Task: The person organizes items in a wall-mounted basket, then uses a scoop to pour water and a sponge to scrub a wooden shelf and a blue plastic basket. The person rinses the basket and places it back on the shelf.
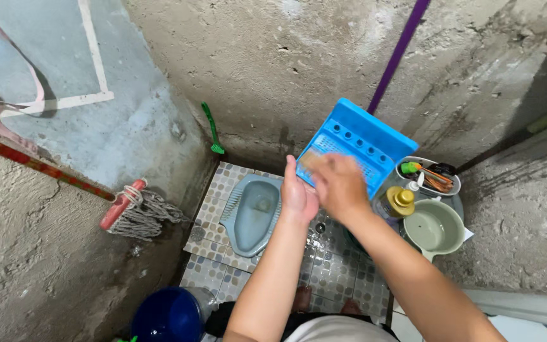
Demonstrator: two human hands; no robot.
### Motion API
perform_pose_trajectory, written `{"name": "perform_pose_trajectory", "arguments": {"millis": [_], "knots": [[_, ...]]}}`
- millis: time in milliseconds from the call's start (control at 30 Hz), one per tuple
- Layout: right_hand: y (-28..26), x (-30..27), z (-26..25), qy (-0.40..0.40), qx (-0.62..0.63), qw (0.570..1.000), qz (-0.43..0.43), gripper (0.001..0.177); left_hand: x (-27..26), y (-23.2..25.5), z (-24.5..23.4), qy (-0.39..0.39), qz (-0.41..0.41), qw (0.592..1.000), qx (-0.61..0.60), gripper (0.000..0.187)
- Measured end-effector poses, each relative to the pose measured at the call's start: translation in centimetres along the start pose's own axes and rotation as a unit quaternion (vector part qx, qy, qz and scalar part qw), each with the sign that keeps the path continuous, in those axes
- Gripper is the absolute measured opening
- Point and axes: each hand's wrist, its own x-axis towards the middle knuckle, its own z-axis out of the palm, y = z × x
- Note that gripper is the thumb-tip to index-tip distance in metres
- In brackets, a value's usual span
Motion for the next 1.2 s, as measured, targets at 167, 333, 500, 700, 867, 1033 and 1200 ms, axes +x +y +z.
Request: {"name": "perform_pose_trajectory", "arguments": {"millis": [167,333,500,700,867,1033,1200], "knots": [[0.4,-0.2,-3.0,0.1,0.065,0.993,0.002,0.027,1.3,3.0,-0.6,0.118,0.058,0.991,0.037,0.059],[2.6,-2.9,-5.4,0.226,0.065,0.972,0.029,0.033,2.4,3.0,-3.2,0.139,0.126,0.978,0.086,0.044],[5.4,-3.8,-3.6,0.228,0.544,0.761,0.27,0.042,1.4,2.6,-2.9,0.174,0.082,0.967,0.167,0.035],[5.7,-4.6,-4.4,0.124,0.615,0.739,0.247,0.038,1.2,2.8,-1.1,0.157,0.05,0.966,0.201,0.033],[6.1,-4.7,-5.4,0.012,0.452,0.867,0.208,0.059,2.4,2.4,-2.9,0.077,0.083,0.975,0.191,0.036],[4.3,-5.3,-3.6,0.053,0.413,0.874,0.251,0.051,4.2,1.9,-2.6,0.161,0.188,0.883,0.4,0.023],[3.4,-6.9,-1.4,0.072,0.476,0.828,0.288,0.052,3.0,2.0,-0.7,0.248,0.25,0.736,0.579,0.026]]}}
